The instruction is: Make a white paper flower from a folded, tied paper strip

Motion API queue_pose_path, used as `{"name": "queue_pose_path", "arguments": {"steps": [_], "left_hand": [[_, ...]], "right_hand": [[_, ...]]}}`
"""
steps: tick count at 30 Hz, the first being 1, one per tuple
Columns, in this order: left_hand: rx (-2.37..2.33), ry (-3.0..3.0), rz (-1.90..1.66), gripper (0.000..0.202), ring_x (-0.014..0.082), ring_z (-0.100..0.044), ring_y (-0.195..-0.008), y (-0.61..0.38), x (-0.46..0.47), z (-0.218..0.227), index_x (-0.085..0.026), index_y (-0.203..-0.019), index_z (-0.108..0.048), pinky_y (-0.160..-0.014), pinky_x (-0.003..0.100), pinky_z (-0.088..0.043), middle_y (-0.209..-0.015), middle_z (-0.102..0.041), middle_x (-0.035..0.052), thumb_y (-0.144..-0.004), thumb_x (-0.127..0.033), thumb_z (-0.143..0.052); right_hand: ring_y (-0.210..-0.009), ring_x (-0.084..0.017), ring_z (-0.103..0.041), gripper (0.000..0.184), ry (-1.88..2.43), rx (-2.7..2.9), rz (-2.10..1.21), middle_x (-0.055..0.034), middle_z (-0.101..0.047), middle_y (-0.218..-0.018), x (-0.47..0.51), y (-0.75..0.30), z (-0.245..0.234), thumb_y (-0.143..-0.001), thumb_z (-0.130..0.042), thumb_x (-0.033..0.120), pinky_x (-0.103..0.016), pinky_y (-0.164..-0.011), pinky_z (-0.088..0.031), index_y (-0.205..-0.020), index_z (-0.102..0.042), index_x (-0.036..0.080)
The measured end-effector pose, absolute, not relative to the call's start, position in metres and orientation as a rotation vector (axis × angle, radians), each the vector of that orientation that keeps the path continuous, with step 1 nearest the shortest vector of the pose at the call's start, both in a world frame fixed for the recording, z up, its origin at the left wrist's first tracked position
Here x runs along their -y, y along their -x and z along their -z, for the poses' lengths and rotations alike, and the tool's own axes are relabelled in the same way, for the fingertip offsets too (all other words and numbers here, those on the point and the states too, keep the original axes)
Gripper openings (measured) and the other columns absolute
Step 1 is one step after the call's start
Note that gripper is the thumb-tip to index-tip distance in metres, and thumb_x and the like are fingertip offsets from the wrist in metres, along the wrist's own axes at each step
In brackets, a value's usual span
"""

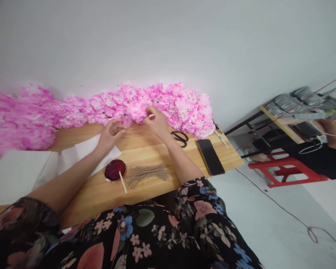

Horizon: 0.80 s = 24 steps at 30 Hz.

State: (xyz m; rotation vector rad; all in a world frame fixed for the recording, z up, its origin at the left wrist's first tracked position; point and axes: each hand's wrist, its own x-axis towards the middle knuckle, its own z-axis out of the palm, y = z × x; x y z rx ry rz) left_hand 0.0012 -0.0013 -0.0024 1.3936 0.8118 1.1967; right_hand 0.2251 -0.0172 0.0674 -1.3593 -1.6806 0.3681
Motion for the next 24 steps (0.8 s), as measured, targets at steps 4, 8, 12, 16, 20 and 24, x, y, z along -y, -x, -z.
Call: {"name": "queue_pose_path", "arguments": {"steps": [4,8,12,16,20,24], "left_hand": [[-0.811,-1.394,-1.196,0.048,0.0157,-0.067,-0.082,-0.001,0.001,0.001,-0.022,-0.117,-0.056,-0.073,0.027,-0.050,-0.092,-0.072,0.0025,-0.076,-0.037,-0.076],[-0.812,-1.394,-1.195,0.044,0.0152,-0.067,-0.080,-0.002,-0.001,0.004,-0.020,-0.113,-0.059,-0.072,0.027,-0.050,-0.091,-0.072,0.0028,-0.076,-0.038,-0.076],[-0.823,-1.384,-1.200,0.039,0.0149,-0.067,-0.080,-0.004,-0.002,0.007,-0.019,-0.108,-0.063,-0.072,0.026,-0.050,-0.090,-0.073,0.0030,-0.075,-0.035,-0.077],[-0.810,-1.357,-1.188,0.032,0.0135,-0.066,-0.072,-0.005,-0.001,0.008,-0.018,-0.101,-0.065,-0.071,0.026,-0.050,-0.080,-0.072,0.0015,-0.075,-0.034,-0.076],[-0.784,-1.374,-1.254,0.022,0.0127,-0.064,-0.068,-0.003,0.007,-0.002,-0.018,-0.095,-0.065,-0.071,0.027,-0.051,-0.075,-0.072,0.0012,-0.080,-0.033,-0.071],[-0.653,-1.422,-1.334,0.019,0.0134,-0.066,-0.072,-0.004,0.018,-0.025,-0.018,-0.096,-0.067,-0.073,0.028,-0.053,-0.079,-0.073,0.0025,-0.085,-0.034,-0.069]], "right_hand": [[-0.086,-0.018,-0.063,0.007,1.438,1.597,-0.077,-0.0015,-0.066,-0.090,0.016,-0.301,-0.111,-0.082,-0.066,0.025,-0.032,-0.074,-0.053,-0.088,-0.063,0.023],[-0.078,-0.015,-0.062,0.015,1.523,1.404,0.041,-0.0037,-0.066,-0.084,0.027,-0.379,-0.143,-0.077,-0.063,0.008,-0.030,-0.067,-0.054,-0.087,-0.063,0.019],[-0.064,-0.011,-0.056,0.025,1.599,1.157,-0.003,-0.0027,-0.063,-0.074,0.039,-0.415,-0.157,-0.071,-0.064,-0.005,-0.029,-0.061,-0.053,-0.077,-0.060,0.019],[-0.059,-0.009,-0.054,0.028,1.568,1.153,-0.015,-0.0007,-0.061,-0.070,0.040,-0.411,-0.158,-0.070,-0.063,-0.008,-0.030,-0.060,-0.052,-0.075,-0.061,0.019],[-0.063,-0.011,-0.059,0.028,1.506,1.290,-0.037,-0.0037,-0.066,-0.074,0.029,-0.384,-0.160,-0.070,-0.062,-0.008,-0.030,-0.061,-0.052,-0.078,-0.066,0.018],[-0.070,-0.012,-0.062,0.029,1.458,1.458,-0.049,-0.0055,-0.070,-0.080,0.013,-0.345,-0.171,-0.066,-0.064,-0.008,-0.029,-0.062,-0.052,-0.080,-0.068,0.018]]}}
